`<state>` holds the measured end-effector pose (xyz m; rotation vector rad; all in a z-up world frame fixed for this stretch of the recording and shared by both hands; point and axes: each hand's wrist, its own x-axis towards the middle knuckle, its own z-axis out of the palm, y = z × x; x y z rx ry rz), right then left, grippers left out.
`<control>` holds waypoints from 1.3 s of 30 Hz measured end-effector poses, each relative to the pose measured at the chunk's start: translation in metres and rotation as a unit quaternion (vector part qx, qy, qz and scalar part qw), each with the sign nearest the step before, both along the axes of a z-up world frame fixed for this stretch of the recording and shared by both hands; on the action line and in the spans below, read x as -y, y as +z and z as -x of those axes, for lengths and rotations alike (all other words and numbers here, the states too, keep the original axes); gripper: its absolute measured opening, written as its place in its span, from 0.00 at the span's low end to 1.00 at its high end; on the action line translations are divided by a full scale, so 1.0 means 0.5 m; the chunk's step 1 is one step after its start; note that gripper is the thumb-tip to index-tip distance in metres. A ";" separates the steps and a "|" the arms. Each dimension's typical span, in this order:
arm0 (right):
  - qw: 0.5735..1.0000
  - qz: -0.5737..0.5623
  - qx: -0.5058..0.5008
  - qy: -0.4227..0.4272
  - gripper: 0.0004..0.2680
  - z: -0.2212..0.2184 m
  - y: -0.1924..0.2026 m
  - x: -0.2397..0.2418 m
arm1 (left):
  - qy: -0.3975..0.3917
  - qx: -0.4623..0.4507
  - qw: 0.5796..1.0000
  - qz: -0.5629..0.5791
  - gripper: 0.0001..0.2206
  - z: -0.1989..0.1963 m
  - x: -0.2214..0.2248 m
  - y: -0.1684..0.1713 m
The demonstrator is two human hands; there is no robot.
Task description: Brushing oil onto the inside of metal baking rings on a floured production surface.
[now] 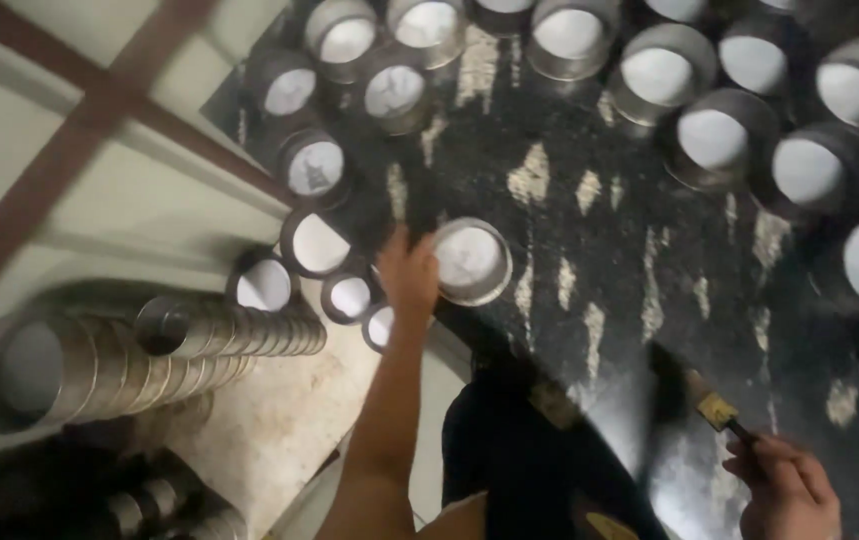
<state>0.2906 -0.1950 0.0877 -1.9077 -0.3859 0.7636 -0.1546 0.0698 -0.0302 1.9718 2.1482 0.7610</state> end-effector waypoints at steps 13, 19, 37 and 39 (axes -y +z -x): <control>0.997 -0.045 0.025 0.059 0.07 0.071 -0.099 -0.129 | 0.093 -0.058 0.991 -0.075 0.22 0.305 -0.297 -0.129; 0.930 0.001 0.283 0.236 0.07 0.099 -0.067 -0.149 | 0.080 -0.019 0.996 -0.036 0.22 0.256 -0.374 -0.023; 0.994 -0.036 -0.034 -0.101 0.07 0.108 -0.095 -0.110 | 0.095 -0.030 0.994 -0.044 0.37 0.321 -0.559 0.054; 0.992 -0.041 -0.044 -0.113 0.07 0.112 -0.084 -0.109 | 0.074 -0.035 0.992 -0.092 0.37 0.243 -0.598 0.044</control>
